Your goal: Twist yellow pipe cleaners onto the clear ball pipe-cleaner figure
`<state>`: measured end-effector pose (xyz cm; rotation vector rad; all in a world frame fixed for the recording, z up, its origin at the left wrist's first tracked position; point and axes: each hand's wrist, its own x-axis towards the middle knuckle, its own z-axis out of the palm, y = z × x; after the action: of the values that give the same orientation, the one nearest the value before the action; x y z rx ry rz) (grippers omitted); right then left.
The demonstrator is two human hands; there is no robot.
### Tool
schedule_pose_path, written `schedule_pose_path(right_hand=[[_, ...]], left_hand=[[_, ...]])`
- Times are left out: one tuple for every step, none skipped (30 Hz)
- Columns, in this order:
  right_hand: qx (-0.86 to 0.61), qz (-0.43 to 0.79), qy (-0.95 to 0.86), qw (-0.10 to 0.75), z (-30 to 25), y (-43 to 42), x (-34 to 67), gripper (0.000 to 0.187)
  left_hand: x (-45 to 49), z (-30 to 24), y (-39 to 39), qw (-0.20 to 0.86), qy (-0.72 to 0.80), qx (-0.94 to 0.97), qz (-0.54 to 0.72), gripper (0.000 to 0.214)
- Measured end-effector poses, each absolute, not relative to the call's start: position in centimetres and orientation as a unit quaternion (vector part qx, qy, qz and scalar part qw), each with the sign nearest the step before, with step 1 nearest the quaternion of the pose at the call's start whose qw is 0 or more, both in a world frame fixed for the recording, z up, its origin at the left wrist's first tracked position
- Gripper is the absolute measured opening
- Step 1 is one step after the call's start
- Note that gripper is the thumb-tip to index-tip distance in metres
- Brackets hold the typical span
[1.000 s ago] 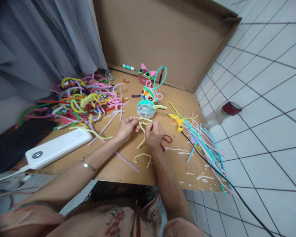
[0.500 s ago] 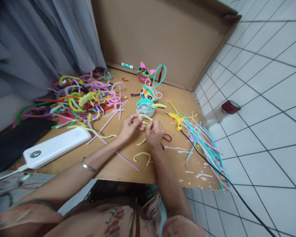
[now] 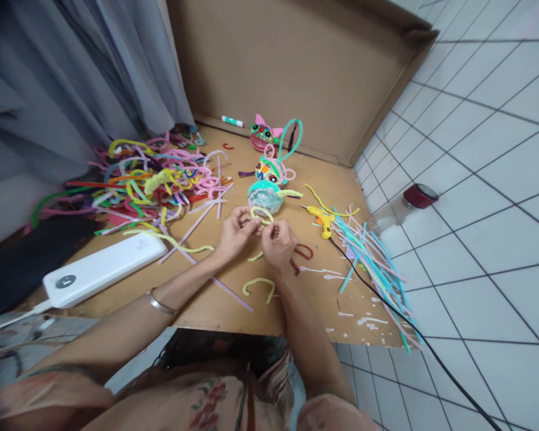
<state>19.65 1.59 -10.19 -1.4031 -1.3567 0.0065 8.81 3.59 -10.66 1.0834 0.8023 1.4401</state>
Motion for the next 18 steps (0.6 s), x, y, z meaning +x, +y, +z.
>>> schedule_pose_path(right_hand=[[-0.595, 0.019, -0.57, 0.566, -10.1, 1.52, 19.54, 0.01], [-0.594, 0.037, -0.564, 0.572, -10.02, 1.46, 19.45, 0.009], [-0.592, 0.057, -0.559, 0.578, -9.97, 1.42, 19.37, 0.009], [-0.589, 0.076, -0.555, 0.582, -9.95, 1.4, 19.32, 0.009], [-0.585, 0.094, -0.552, 0.586, -9.96, 1.39, 19.3, 0.009], [-0.582, 0.11, -0.55, 0.589, -10.0, 1.4, 19.3, 0.009], [-0.578, 0.123, -0.55, 0.591, -10.04, 1.41, 19.31, 0.009], [-0.575, 0.132, -0.549, 0.592, -10.09, 1.43, 19.34, 0.01], [-0.572, 0.14, -0.55, 0.592, -10.12, 1.44, 19.38, 0.01], [-0.569, 0.145, -0.553, 0.592, -10.14, 1.43, 19.41, 0.01], [-0.565, 0.147, -0.556, 0.591, -10.12, 1.41, 19.45, 0.01], [-0.562, 0.146, -0.561, 0.59, -10.09, 1.38, 19.47, 0.01], [-0.56, 0.145, -0.565, 0.589, -10.03, 1.33, 19.48, 0.011], [-0.558, 0.143, -0.568, 0.588, -9.97, 1.27, 19.48, 0.011], [-0.558, 0.141, -0.57, 0.586, -9.9, 1.2, 19.47, 0.011], [-0.558, 0.142, -0.572, 0.584, -9.84, 1.14, 19.45, 0.011], [-0.558, 0.145, -0.574, 0.582, -9.78, 1.09, 19.41, 0.011], [-0.557, 0.153, -0.575, 0.58, -9.75, 1.05, 19.37, 0.011]], left_hand=[[8.75, -10.7, 3.66, 0.551, 0.34, 0.458, 0.609, 0.04], [8.69, -10.7, 3.71, 0.549, 0.341, 0.458, 0.61, 0.04], [8.62, -10.67, 3.74, 0.549, 0.342, 0.458, 0.61, 0.039], [8.57, -10.61, 3.74, 0.55, 0.341, 0.459, 0.609, 0.039], [8.53, -10.52, 3.72, 0.55, 0.342, 0.46, 0.608, 0.04], [8.51, -10.41, 3.68, 0.551, 0.343, 0.459, 0.606, 0.04], [8.5, -10.31, 3.64, 0.551, 0.345, 0.459, 0.606, 0.04], [8.5, -10.2, 3.6, 0.55, 0.347, 0.458, 0.606, 0.04], [8.5, -10.12, 3.56, 0.549, 0.35, 0.458, 0.606, 0.04], [8.5, -10.06, 3.54, 0.548, 0.352, 0.459, 0.605, 0.041], [8.49, -10.03, 3.54, 0.546, 0.353, 0.46, 0.605, 0.041], [8.47, -10.03, 3.56, 0.545, 0.353, 0.461, 0.605, 0.041], [8.45, -10.05, 3.6, 0.543, 0.353, 0.463, 0.605, 0.04], [8.42, -10.11, 3.65, 0.54, 0.353, 0.465, 0.606, 0.039], [8.39, -10.17, 3.7, 0.538, 0.352, 0.467, 0.607, 0.037], [8.36, -10.25, 3.77, 0.535, 0.351, 0.469, 0.609, 0.035], [8.33, -10.32, 3.83, 0.534, 0.351, 0.471, 0.609, 0.033], [8.3, -10.38, 3.89, 0.532, 0.352, 0.472, 0.608, 0.031]])
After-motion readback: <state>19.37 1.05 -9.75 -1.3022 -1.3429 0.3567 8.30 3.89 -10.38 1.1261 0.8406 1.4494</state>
